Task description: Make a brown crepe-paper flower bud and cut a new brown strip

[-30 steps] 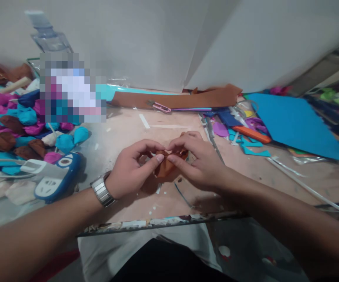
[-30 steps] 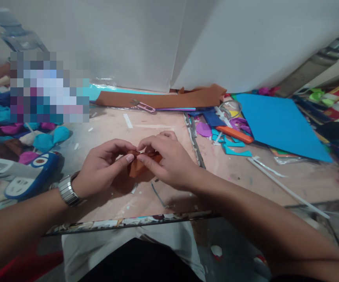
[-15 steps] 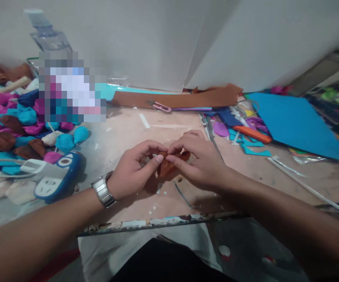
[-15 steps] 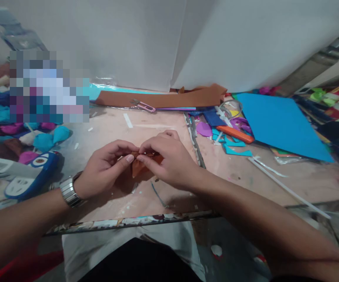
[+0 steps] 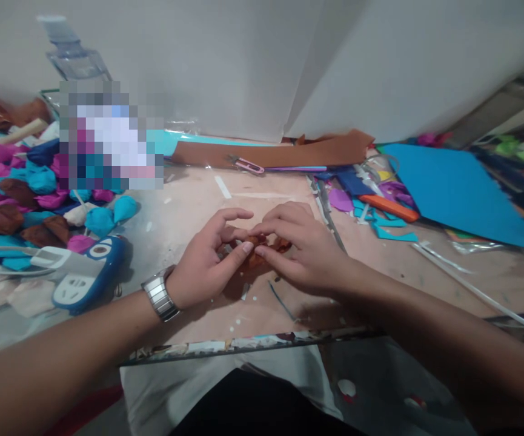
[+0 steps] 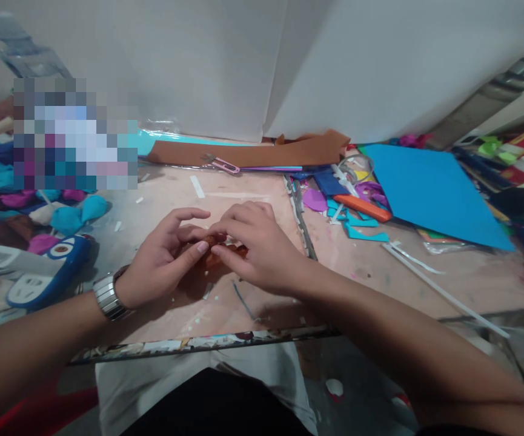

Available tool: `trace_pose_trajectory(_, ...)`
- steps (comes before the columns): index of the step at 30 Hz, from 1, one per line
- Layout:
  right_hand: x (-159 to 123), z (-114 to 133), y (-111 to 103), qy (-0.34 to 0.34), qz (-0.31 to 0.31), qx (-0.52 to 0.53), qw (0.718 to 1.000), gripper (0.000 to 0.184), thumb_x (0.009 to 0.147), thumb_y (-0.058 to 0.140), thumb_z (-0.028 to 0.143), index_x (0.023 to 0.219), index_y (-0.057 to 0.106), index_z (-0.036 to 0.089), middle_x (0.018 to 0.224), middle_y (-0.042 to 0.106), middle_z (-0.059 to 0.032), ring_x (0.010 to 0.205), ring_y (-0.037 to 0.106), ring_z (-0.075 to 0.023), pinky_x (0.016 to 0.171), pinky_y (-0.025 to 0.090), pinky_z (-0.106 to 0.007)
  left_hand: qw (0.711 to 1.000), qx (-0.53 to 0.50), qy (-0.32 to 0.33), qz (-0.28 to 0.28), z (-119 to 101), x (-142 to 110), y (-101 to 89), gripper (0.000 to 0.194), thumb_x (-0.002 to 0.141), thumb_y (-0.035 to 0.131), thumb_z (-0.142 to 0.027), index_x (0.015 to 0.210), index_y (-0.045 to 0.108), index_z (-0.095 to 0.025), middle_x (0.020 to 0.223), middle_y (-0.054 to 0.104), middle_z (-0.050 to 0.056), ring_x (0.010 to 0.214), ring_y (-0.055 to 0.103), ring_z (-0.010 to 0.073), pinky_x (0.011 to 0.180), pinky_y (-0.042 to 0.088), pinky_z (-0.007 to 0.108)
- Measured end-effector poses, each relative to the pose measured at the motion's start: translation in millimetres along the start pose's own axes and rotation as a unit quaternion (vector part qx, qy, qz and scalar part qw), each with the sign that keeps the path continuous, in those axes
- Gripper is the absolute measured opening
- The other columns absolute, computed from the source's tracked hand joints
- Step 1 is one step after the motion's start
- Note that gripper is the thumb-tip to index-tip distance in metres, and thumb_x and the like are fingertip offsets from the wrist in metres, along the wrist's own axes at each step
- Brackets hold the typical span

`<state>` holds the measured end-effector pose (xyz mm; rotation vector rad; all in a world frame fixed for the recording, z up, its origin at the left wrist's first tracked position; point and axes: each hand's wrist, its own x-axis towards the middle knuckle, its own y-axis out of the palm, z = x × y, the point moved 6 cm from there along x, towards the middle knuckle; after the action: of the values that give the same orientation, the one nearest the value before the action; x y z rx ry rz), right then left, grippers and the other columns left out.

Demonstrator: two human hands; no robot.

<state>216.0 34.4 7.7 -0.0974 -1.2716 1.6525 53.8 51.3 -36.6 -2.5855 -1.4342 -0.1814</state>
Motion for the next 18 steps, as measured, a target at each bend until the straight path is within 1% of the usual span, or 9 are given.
trace_pose_trajectory(3, -0.2, -0.2, -0.1, 0.0, -0.002, 0.01, 1.0, 0.012, 0.097, 0.069, 0.025, 0.109, 0.07, 0.024, 0.107, 0.069, -0.0057, 0.105, 0.063, -0.0233, 0.099, 0.044, -0.043, 1.0, -0.009, -0.002, 0.021, -1.1, -0.3, 3.1, 0.043, 0.104, 0.063, -0.033, 0.143, 0.046, -0.023, 0.116, 0.075, 0.009, 0.1, 0.074, 0.0193, 0.085, 0.059, 0.031)
trace_pose_trajectory(6, -0.9, -1.0, -1.0, 0.002, -0.015, 0.028, 0.999, 0.013, 0.096, 0.069, 0.023, 0.109, 0.068, 0.024, 0.112, 0.07, -0.0053, 0.108, 0.064, -0.0233, 0.102, 0.045, -0.044, 0.999, 0.014, 0.005, 0.044, -2.2, 0.1, 6.4, 0.047, 0.103, 0.065, -0.033, 0.144, 0.044, -0.023, 0.116, 0.07, 0.008, 0.104, 0.071, 0.0205, 0.088, 0.056, 0.033)
trace_pose_trajectory(8, -1.3, -2.4, -1.5, 0.01, -0.021, 0.036, 0.999, 0.014, 0.094, 0.07, 0.022, 0.108, 0.066, 0.024, 0.111, 0.071, -0.0049, 0.107, 0.065, -0.0233, 0.102, 0.045, -0.044, 0.998, 0.033, 0.008, 0.052, -1.5, 0.4, 7.4, 0.048, 0.102, 0.065, -0.031, 0.144, 0.045, -0.022, 0.113, 0.068, 0.008, 0.101, 0.069, 0.0204, 0.087, 0.055, 0.035)
trace_pose_trajectory(13, -1.5, -3.1, -3.1, 0.023, -0.038, 0.046, 0.998, 0.014, 0.091, 0.071, 0.021, 0.104, 0.066, 0.023, 0.102, 0.073, -0.0032, 0.098, 0.065, -0.0217, 0.098, 0.045, -0.043, 0.997, 0.065, 0.002, 0.048, 1.9, -0.6, 6.4, 0.049, 0.099, 0.063, -0.023, 0.144, 0.046, -0.024, 0.108, 0.067, 0.006, 0.093, 0.067, 0.0203, 0.081, 0.053, 0.035)
trace_pose_trajectory(18, -2.5, -2.5, -3.8, 0.025, -0.055, 0.048, 0.997, 0.011, 0.09, 0.072, 0.024, 0.1, 0.067, 0.023, 0.095, 0.073, -0.0033, 0.093, 0.066, -0.0218, 0.093, 0.048, -0.041, 0.992, 0.117, 0.006, 0.044, 0.7, -0.8, 5.1, 0.052, 0.094, 0.066, -0.021, 0.143, 0.048, -0.025, 0.107, 0.07, 0.005, 0.091, 0.068, 0.0207, 0.081, 0.052, 0.036)
